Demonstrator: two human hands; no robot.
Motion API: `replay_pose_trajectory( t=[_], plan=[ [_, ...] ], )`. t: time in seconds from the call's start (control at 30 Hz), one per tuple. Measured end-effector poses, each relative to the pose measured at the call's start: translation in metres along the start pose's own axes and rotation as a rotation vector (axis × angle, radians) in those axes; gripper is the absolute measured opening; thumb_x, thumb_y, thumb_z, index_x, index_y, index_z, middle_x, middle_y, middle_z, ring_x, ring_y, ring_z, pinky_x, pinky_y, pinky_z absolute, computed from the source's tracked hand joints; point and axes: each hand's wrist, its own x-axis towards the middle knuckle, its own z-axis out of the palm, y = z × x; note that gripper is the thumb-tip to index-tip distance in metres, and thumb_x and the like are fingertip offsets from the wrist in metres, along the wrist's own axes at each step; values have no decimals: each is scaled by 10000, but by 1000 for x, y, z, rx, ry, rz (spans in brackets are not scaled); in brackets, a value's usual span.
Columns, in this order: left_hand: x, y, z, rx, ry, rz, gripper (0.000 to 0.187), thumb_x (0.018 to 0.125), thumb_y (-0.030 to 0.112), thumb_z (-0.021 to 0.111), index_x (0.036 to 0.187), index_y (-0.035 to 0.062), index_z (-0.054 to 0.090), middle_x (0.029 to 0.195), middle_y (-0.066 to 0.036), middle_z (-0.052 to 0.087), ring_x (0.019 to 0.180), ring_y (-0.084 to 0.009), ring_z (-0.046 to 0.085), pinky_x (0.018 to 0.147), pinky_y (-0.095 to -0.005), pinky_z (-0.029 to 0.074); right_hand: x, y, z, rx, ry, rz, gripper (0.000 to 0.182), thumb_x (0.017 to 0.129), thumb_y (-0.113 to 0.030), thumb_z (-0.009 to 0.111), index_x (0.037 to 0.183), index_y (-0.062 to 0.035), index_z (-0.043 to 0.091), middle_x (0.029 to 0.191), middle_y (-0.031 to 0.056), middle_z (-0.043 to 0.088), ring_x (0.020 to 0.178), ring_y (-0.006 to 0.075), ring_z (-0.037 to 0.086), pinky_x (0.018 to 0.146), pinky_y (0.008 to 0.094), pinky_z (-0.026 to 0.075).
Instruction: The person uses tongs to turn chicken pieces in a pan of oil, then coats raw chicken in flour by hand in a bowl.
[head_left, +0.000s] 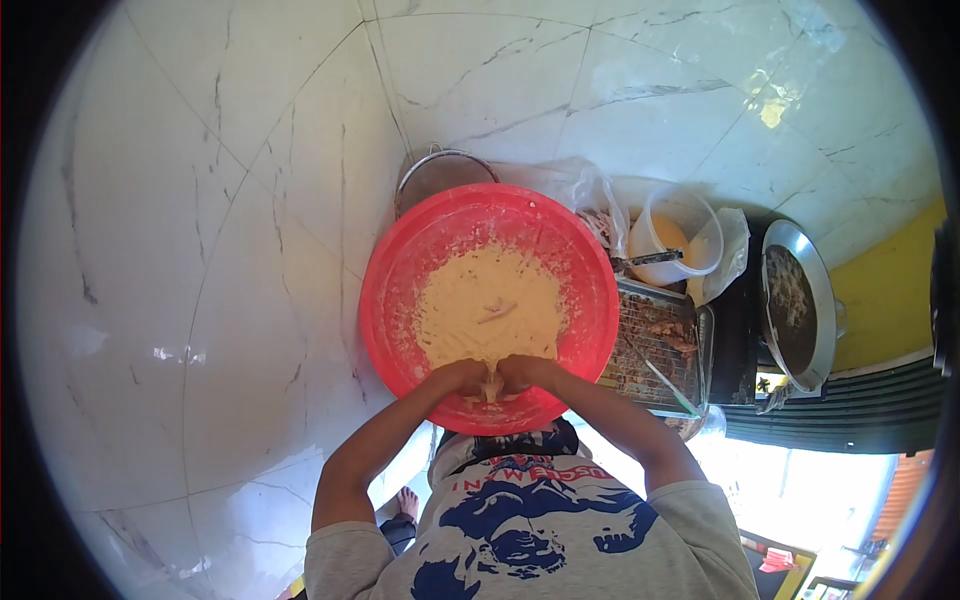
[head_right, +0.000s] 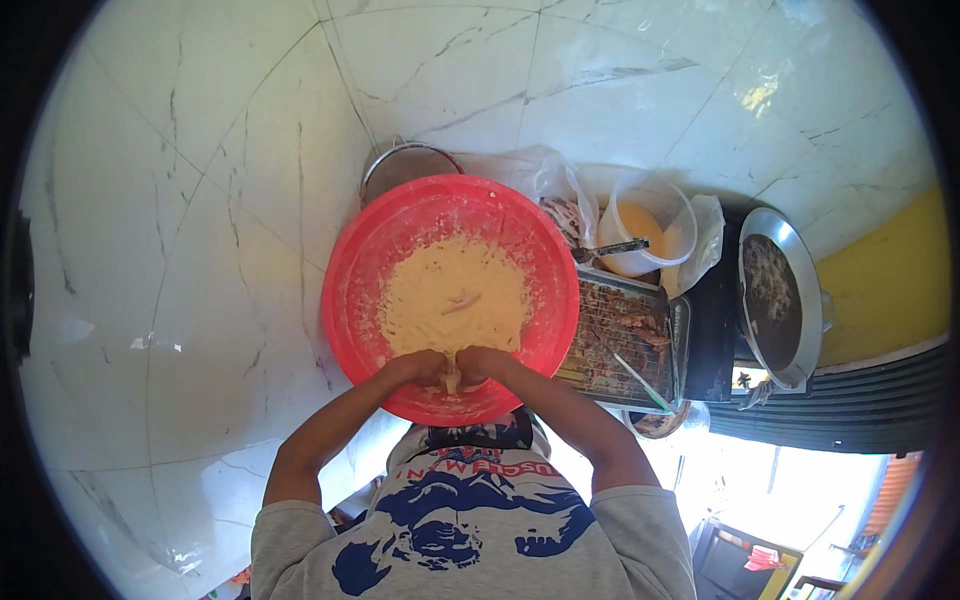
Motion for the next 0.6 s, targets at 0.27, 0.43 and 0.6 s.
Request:
replay_pose_trajectory(
  t=[0.27, 0.43, 0.6],
  plan=[
    [-7, -16, -30, -293, 123, 0, 275, 726, 191, 686, 967, 58, 680, 927, -176, 668, 866, -305, 642, 756, -377, 495, 6, 31, -5, 219, -3, -15, 586, 695, -462, 736, 1034, 5, 634, 1011, 214, 640, 986, 335, 606, 847, 404, 469],
    [-5, -17, -20, -379, 277, 16, 204, 781, 70, 591, 968, 7, 642, 876, -159, 664, 816, -230, 629, 742, -346, 479, 4, 23, -10, 203, 267, 53, 549, 702, -427, 750, 1055, -28, 620, 1083, 183, 621, 1013, 328, 594, 840, 402, 481],
    [-11, -19, -25, -771, 222, 67, 232, 792, 3, 550, 1013, -38, 607, 918, -160, 655, 880, -204, 617, 783, -321, 474, 8, 17, -3, 265, 493, 107, 301, 732, -249, 693, 918, -22, 626, 947, 191, 640, 935, 339, 616, 797, 396, 495]
  ],
)
